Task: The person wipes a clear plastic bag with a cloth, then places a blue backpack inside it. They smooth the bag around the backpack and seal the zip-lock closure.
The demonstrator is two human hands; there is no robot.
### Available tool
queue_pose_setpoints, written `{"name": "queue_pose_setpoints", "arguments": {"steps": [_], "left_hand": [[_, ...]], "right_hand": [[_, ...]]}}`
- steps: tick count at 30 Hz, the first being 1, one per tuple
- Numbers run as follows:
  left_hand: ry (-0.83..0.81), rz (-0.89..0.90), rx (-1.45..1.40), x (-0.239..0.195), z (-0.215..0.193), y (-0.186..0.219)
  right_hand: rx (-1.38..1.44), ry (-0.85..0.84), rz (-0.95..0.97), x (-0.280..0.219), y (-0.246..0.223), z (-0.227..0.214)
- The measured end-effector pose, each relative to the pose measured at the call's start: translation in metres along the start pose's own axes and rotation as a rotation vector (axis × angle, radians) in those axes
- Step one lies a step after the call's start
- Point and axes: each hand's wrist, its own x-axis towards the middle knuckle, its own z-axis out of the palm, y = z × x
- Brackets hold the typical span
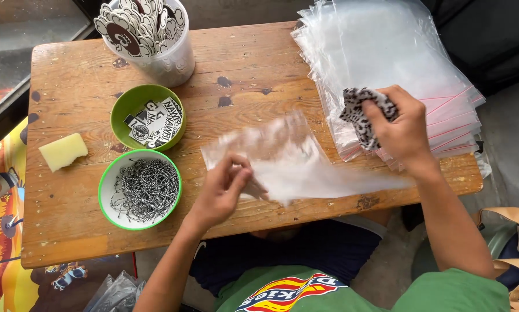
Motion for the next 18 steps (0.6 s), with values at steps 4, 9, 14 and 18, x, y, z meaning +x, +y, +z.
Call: {"name": "queue_pose_setpoints", "arguments": {"steps": [4, 9, 14, 18], "left_hand": [[0.044, -0.345, -0.903, 0.029, -0.007, 0.028], [0.342, -0.37, -0.955, 0.069, -0.01, 0.033], [0.549, -0.325, -0.583, 0.1, -0.009, 0.0], [0.691, -0.165, 0.221, 0.085, 0.001, -0.031]], "right_hand": [[0.231, 0.006, 0.442, 0.015, -0.031, -0.028], [0.591, 0.196, 0.508, 0.038, 0.035, -0.049], [0.124, 0.213, 0.545, 0.054, 0.093, -0.062], [-0.334, 0.033, 0.29, 0.037, 0.1, -0.055]]}}
